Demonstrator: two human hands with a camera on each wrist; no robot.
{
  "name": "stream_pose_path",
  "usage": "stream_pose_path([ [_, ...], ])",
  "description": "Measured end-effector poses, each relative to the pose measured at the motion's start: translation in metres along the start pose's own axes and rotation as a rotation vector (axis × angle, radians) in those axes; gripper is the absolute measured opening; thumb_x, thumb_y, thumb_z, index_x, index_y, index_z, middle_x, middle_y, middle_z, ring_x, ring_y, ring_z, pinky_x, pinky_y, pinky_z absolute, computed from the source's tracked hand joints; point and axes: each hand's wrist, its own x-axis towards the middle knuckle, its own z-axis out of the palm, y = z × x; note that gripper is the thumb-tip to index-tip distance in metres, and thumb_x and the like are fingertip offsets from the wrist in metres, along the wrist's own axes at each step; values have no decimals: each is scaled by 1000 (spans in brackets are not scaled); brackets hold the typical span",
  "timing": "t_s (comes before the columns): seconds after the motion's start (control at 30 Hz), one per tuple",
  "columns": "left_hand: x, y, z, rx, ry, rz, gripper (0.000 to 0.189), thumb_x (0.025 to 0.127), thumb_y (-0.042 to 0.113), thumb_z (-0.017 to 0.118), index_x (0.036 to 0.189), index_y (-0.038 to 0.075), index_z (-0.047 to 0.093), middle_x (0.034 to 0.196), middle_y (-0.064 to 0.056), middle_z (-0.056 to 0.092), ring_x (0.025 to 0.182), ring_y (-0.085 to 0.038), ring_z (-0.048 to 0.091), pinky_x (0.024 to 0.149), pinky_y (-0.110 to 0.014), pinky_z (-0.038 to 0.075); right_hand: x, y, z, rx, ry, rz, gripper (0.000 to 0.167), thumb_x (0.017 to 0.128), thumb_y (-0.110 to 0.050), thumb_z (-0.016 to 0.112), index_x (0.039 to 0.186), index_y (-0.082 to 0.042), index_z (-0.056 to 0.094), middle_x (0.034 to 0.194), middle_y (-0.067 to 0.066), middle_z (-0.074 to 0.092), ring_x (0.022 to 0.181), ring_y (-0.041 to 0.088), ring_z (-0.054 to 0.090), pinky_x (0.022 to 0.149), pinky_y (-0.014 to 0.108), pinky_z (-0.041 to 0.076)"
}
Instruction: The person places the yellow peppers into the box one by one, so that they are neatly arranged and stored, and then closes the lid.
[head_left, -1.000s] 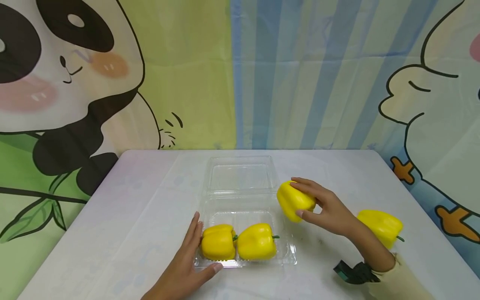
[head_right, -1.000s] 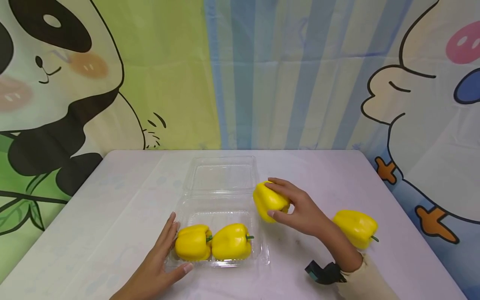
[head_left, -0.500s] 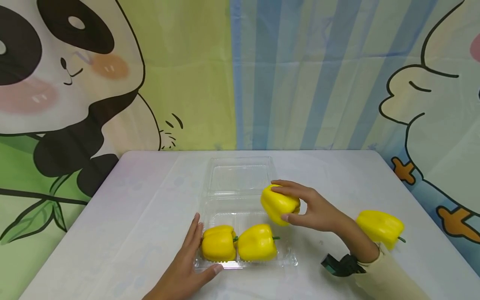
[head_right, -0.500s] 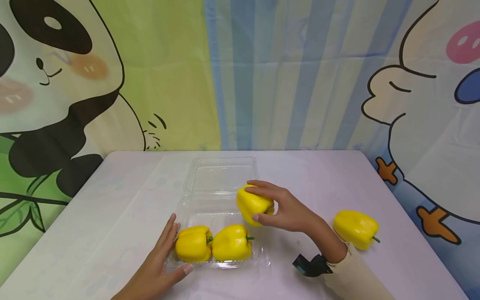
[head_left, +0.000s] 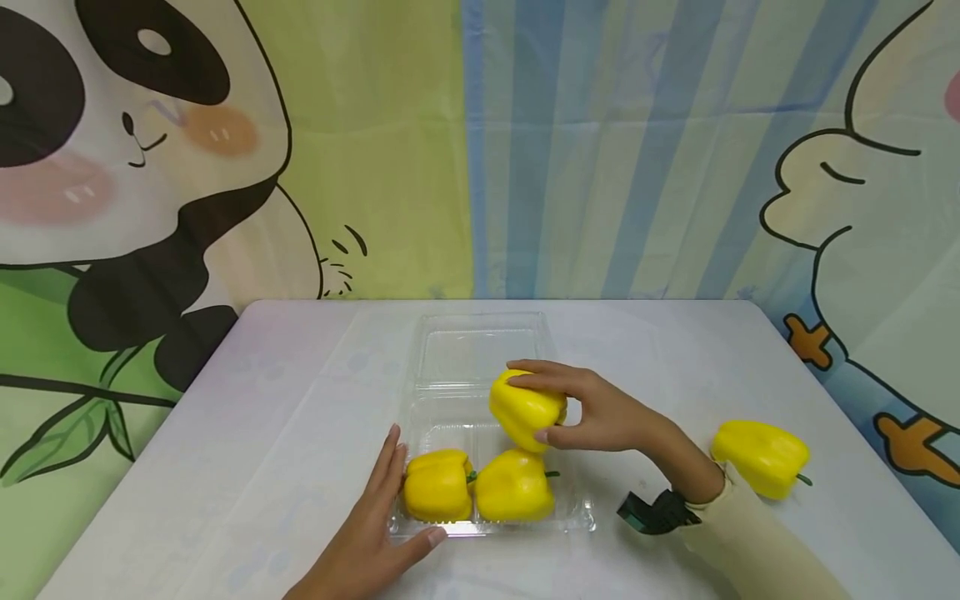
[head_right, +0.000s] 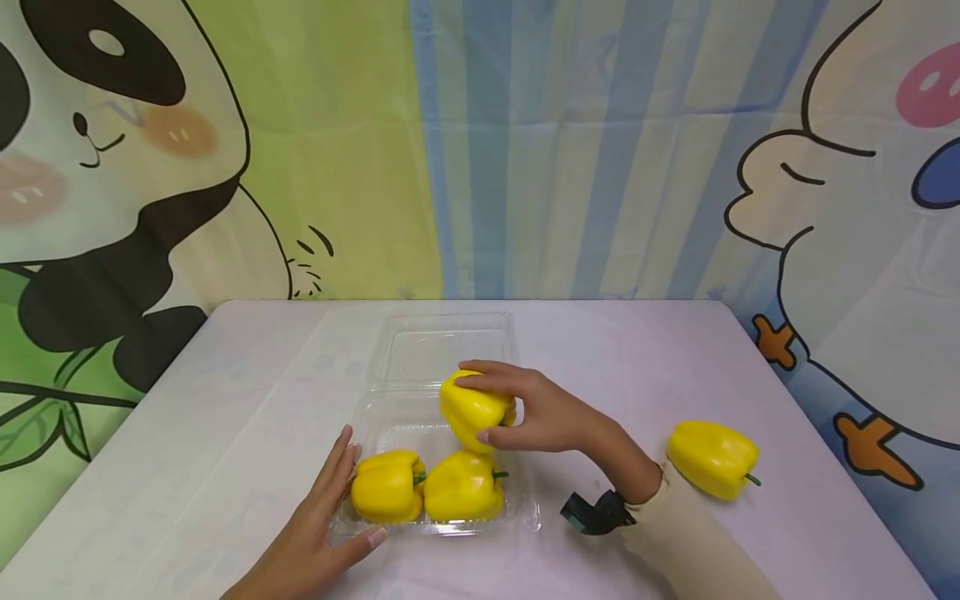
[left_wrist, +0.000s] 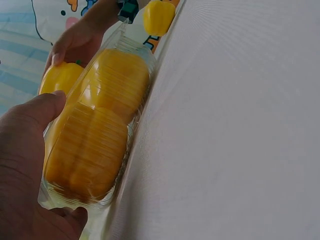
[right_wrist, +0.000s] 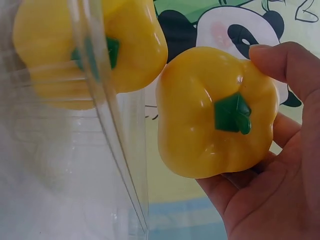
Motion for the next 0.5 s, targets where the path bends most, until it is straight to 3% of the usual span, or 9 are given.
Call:
stream_pose_path([
  [0.33,0,-2,0,-11,9,30,110,79,60,71,157,8,14,162,10,-7,146,-21,13,108,-47,25,15,2,4,28,-63,14,56,86,-18,71,140,-21,54,151,1,39,137,22,36,103,49,40],
  [0.5,1,-2,0,-7,5,23,109,79,60,71,156,9,14,162,11,-7,145,-21,14,108,-48,25,23,1,6,22,-52,-6,53,84,-17,72,135,-18,59,146,2,43,128,21,44,97,43,46],
])
